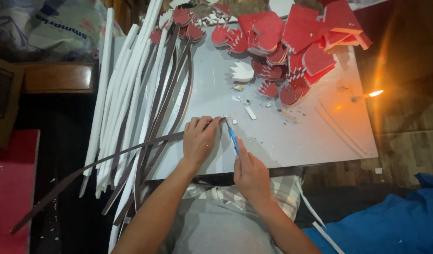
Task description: Assembling decorative props by cutting foam strips with a utility knife and attaching them to red foam cutouts.
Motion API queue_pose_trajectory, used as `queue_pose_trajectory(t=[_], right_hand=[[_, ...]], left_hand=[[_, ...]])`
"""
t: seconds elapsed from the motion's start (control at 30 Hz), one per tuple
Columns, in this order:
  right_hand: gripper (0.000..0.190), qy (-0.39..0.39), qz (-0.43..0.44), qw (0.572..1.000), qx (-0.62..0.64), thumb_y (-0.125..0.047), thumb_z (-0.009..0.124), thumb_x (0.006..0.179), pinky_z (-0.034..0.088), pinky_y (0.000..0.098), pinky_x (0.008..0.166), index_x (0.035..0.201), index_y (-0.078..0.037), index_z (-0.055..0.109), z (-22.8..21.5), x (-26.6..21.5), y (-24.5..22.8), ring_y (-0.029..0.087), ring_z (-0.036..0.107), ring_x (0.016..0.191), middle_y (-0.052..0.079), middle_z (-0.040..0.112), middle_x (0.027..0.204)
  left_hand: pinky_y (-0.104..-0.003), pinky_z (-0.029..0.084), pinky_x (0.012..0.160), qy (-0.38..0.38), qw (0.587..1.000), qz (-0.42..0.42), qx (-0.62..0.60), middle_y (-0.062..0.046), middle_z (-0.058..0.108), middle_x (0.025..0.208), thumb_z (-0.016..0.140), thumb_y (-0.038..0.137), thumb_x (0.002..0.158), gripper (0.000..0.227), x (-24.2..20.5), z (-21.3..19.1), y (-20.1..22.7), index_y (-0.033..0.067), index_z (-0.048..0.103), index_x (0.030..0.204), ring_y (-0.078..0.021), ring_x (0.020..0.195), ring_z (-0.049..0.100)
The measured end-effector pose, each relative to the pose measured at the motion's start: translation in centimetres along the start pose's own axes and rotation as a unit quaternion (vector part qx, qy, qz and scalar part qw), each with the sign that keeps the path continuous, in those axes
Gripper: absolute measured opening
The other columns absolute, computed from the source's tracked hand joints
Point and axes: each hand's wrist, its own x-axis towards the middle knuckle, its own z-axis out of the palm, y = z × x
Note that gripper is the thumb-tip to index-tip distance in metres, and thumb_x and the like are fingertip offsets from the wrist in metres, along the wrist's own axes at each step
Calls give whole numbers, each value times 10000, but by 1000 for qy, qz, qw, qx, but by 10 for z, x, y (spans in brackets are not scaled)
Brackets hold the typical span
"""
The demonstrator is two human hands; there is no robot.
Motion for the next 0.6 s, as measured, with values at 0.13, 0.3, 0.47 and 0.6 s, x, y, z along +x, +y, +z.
queue_pose_trajectory(t=[0.13,0.3,0.47,0.6], right_hand=[[496,-1,-3,1000,-14,-188,433,1042,616,405,714,1536,-149,462,0,2,1,298,751,785,131,738,880],[497,0,-22,999,-27,-177,443,1039,609,380,686,1534,-134,468,-2,4,-2,276,735,715,122,714,812],[491,-9,-23,999,-29,-182,433,1040,603,392,663,1526,-120,472,-3,5,-3,287,730,703,127,710,799],[505,-7,-29,999,-44,-180,446,1032,601,404,657,1534,-121,465,-2,5,-4,293,730,705,133,710,805]], left_hand=[[-330,490,798,-1,1000,-3,5,9,593,1032,636,160,1003,178,0,3,-1,185,710,1163,-184,958,594],[-336,497,776,4,1000,-10,8,-1,586,1008,629,167,1002,179,-2,6,-3,198,712,1158,-194,919,587],[-346,502,750,5,1000,-7,17,1,589,1014,635,177,985,199,-5,16,-7,210,719,1163,-203,896,582],[-356,504,735,4,1000,-9,2,-11,593,1002,631,173,986,207,-4,12,-5,205,731,1165,-215,881,594]])
